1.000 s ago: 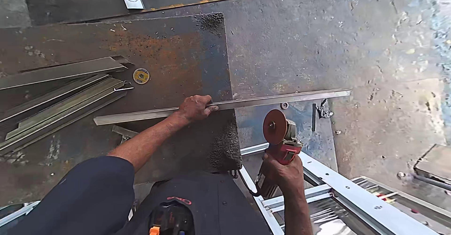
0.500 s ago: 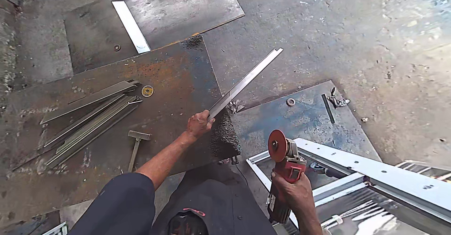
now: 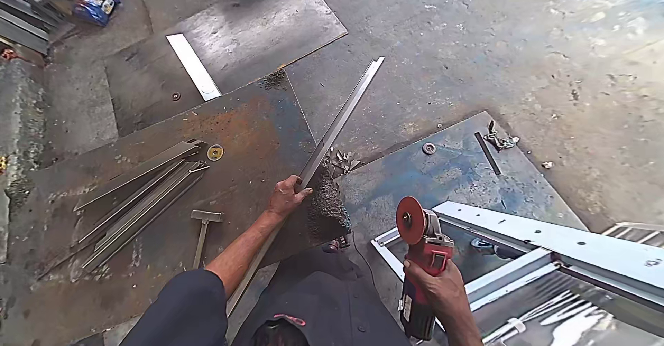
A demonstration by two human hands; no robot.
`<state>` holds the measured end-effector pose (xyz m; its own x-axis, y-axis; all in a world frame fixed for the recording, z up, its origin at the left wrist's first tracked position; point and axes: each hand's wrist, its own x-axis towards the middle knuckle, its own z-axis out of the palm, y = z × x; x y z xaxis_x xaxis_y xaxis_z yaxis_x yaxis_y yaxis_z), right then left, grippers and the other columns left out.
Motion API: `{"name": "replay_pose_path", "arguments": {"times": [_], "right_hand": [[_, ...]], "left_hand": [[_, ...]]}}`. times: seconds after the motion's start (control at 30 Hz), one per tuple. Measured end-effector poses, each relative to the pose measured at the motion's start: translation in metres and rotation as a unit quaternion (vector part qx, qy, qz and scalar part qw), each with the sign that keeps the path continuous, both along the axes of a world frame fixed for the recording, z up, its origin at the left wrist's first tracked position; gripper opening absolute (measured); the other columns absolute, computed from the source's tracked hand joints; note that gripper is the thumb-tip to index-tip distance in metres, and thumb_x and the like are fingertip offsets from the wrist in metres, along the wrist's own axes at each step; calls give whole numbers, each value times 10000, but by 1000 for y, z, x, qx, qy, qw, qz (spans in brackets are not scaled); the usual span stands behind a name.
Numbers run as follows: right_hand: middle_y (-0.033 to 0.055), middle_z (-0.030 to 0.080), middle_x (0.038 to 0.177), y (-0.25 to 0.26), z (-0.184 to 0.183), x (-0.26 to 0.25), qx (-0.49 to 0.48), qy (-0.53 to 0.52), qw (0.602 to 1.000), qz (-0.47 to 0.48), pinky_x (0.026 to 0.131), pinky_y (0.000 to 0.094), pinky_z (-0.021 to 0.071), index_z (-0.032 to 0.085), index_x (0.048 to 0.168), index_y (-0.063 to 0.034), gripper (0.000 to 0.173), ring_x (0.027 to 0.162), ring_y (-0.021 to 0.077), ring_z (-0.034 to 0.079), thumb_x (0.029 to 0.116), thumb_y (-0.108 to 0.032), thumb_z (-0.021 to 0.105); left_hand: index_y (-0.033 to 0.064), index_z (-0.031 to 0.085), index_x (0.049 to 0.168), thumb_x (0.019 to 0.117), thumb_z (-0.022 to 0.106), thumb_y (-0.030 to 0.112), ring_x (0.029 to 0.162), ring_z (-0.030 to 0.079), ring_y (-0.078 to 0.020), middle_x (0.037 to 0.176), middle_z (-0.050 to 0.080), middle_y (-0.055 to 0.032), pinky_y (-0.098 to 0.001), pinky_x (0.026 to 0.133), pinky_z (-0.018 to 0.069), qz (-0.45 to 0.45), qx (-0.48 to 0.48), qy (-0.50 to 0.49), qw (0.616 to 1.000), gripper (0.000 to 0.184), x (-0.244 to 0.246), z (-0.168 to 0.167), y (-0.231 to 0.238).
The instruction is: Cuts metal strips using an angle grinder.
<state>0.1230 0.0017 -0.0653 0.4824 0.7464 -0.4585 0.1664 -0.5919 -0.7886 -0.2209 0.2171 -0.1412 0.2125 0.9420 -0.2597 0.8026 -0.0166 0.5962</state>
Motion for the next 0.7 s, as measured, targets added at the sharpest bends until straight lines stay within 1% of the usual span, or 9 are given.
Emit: {"name": "replay_pose_path", "arguments": {"times": [0.07,0.17,0.3,0.37,0.47,0.57,0.63,0.67,0.7], "right_hand": [[2,722,839,8,0,-1,-4,-2,1000,0,653,329,618,660,1100,-71,620,717,97,708,595,-373,859],[-9,724,853,21,1,-1,-15,-5,1000,9,675,317,618,658,1108,-76,650,738,85,707,586,-404,863],[3,730,873,43,0,-5,-36,11,999,18,682,328,626,660,1115,-77,676,752,103,716,574,-424,870],[-7,725,879,57,-1,-9,-54,13,998,25,689,313,621,653,1118,-83,671,762,89,713,571,-408,864],[-7,729,864,80,-5,-17,-79,14,996,37,671,318,630,654,1105,-87,643,748,98,720,583,-396,867],[-30,723,868,108,-5,-29,-114,-4,991,66,689,291,617,650,1108,-100,640,761,66,709,587,-411,854],[-37,723,870,125,-7,-35,-126,-17,988,85,694,283,612,654,1101,-107,639,765,53,705,584,-425,852],[-34,723,882,133,-9,-38,-128,-19,987,94,710,290,612,653,1110,-104,649,782,57,705,591,-437,853],[-34,720,894,140,-10,-41,-133,-21,986,103,721,292,609,650,1122,-103,663,794,56,701,594,-451,852]], "left_hand": [[43,713,1143,885,742,546,797,699,-167,943,735,-84,-354,786,599,2,64,-28,998,566,-6,3,4],[66,718,1159,913,694,586,844,706,-177,1013,740,-69,-393,790,605,13,113,-32,993,576,-12,17,37],[69,684,1172,945,746,394,719,700,-167,927,735,-64,-391,694,615,-7,90,-88,992,401,6,36,130],[60,675,1221,929,754,416,816,734,-168,983,759,-64,-406,796,621,-31,34,-106,993,467,33,37,190],[29,550,1419,876,741,590,1141,682,-276,1255,697,-151,-522,1026,530,-54,-105,-109,987,804,86,23,264],[59,380,1548,819,762,662,1228,621,-364,1407,588,-216,-599,963,534,-44,-240,-130,961,1020,139,-1,297],[83,367,1538,797,824,587,1181,643,-354,1364,605,-214,-585,928,554,-34,-319,-165,933,1006,166,-22,305],[61,391,1512,808,854,492,1083,684,-305,1284,647,-195,-522,888,585,-30,-339,-183,922,946,176,-31,307],[34,422,1454,832,861,365,889,721,-250,1134,691,-169,-438,750,624,-19,-351,-206,914,830,183,-37,305]]}}
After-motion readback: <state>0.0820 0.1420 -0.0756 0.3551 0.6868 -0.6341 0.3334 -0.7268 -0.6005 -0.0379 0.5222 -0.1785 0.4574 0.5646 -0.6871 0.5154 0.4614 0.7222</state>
